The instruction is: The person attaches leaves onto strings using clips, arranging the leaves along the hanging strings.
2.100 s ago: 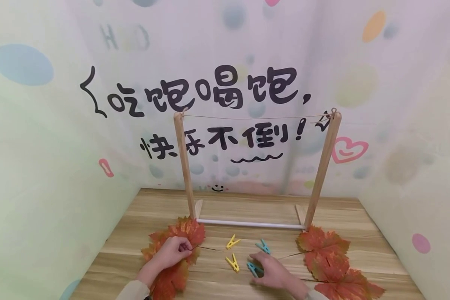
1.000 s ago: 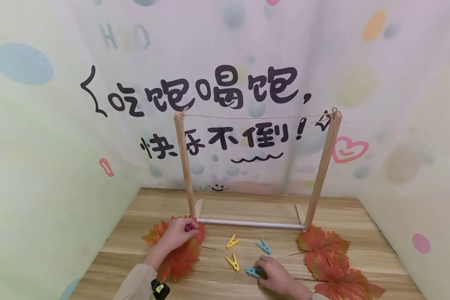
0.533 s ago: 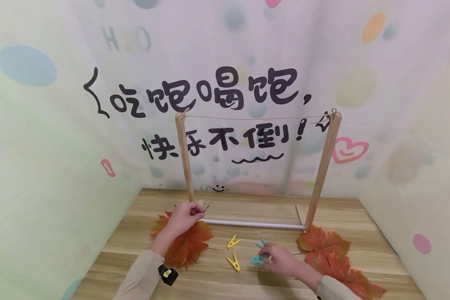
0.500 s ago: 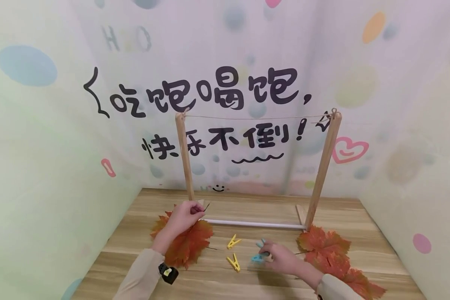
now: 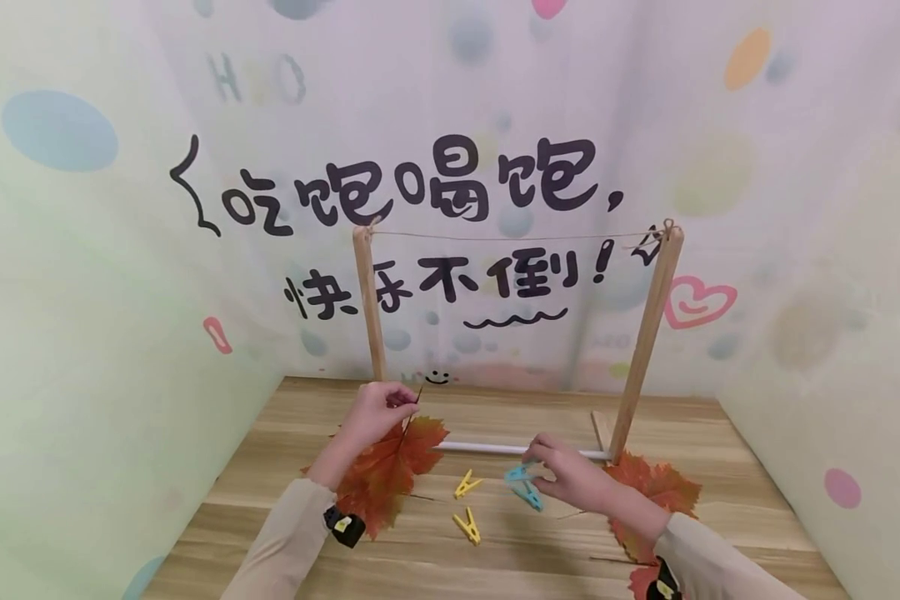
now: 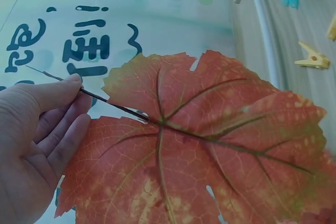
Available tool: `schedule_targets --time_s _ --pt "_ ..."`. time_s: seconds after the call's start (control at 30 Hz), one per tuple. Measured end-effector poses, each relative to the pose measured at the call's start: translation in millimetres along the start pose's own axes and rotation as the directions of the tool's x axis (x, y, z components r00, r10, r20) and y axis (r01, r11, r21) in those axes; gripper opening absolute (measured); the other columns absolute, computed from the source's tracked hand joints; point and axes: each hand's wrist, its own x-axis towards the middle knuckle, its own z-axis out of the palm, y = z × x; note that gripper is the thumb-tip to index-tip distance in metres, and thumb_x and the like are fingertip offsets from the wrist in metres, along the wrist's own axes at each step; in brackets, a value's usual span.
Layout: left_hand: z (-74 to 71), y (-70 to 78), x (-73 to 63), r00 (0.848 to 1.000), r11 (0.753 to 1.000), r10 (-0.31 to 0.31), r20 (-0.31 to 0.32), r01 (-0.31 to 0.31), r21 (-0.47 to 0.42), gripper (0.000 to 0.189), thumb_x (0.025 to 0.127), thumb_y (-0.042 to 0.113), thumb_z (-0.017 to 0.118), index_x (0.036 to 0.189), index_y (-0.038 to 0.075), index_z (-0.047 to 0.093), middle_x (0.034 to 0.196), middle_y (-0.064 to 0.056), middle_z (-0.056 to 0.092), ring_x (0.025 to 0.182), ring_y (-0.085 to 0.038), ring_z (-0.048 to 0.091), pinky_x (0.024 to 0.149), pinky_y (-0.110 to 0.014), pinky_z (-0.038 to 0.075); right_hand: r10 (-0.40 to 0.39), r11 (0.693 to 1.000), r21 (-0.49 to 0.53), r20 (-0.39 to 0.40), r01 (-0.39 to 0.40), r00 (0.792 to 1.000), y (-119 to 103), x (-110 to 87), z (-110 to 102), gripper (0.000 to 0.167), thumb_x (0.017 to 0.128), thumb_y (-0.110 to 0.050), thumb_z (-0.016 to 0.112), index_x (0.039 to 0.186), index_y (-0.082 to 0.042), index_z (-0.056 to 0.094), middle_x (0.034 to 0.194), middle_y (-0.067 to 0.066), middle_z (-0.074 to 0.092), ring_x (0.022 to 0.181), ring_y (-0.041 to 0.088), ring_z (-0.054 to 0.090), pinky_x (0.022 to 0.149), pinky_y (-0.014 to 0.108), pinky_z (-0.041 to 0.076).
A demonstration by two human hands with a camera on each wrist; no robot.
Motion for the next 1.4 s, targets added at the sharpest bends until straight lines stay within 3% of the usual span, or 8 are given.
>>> schedule_targets --time_s 0.27,0.5,0.83,1.1,1.4 --pt "-4.7 10.9 12.8 0.998 0.996 0.03 -0.047 -0.034 -0.084 0.007 0.075 0.002 0.071 0.08 -0.001 0.068 0.075 -0.008 0.067 0.066 -0.015 0.062 0.061 -0.022 0.051 -0.067 0.998 -0.019 -0.044 0.066 0.997 -4.6 16.1 -33.3 0.022 0.081 -0.003 0.065 0.102 0.002 0.061 0.092 0.006 0.053 0.077 0.014 0.054 0.065 0.023 0.049" --pt "-10.4 26.0 21.8 0.999 0.994 -0.004 -0.033 0.0 -0.112 0.006 0.076 0.003 0.07 0.081 0.001 0.068 0.075 -0.006 0.066 0.067 -0.015 0.06 0.062 -0.024 0.052 -0.149 0.985 -0.108 -0.166 0.132 0.975 -10.7 30.9 -61.2 0.023 0.074 -0.002 0.072 0.095 0.003 0.063 0.09 0.007 0.056 0.077 0.017 0.059 0.064 0.025 0.052" --pt "-18.2 41.3 36.1 0.993 0.991 0.061 -0.097 -0.072 -0.115 0.008 0.076 0.004 0.071 0.082 0.0 0.068 0.077 -0.008 0.068 0.066 -0.014 0.063 0.061 -0.022 0.052 -0.214 0.97 -0.164 -0.224 0.18 0.951 -22.2 46.5 -93.9 0.024 0.072 -0.002 0.074 0.092 -0.002 0.063 0.087 0.003 0.054 0.075 0.011 0.053 0.063 0.022 0.049" --pt "-23.5 52.8 48.6 0.985 0.979 0.093 -0.148 -0.118 -0.164 0.008 0.077 0.003 0.07 0.084 -0.001 0.066 0.079 -0.012 0.067 0.069 -0.018 0.064 0.064 -0.023 0.052 -0.207 0.974 -0.153 -0.278 0.169 0.938 -31.8 62.9 -117.5 0.027 0.074 0.0 0.072 0.097 -0.003 0.058 0.09 0.002 0.055 0.079 0.016 0.058 0.067 0.032 0.052" --pt "-24.9 61.5 55.8 0.977 0.967 0.12 -0.179 -0.156 -0.202 0.008 0.078 0.003 0.069 0.084 -0.002 0.066 0.08 -0.013 0.067 0.068 -0.017 0.063 0.061 -0.019 0.05 -0.27 0.959 -0.182 -0.342 0.218 0.9 -40.0 80.1 -130.0 0.027 0.073 0.003 0.072 0.096 -0.002 0.059 0.087 0.004 0.056 0.077 0.014 0.055 0.066 0.03 0.051"
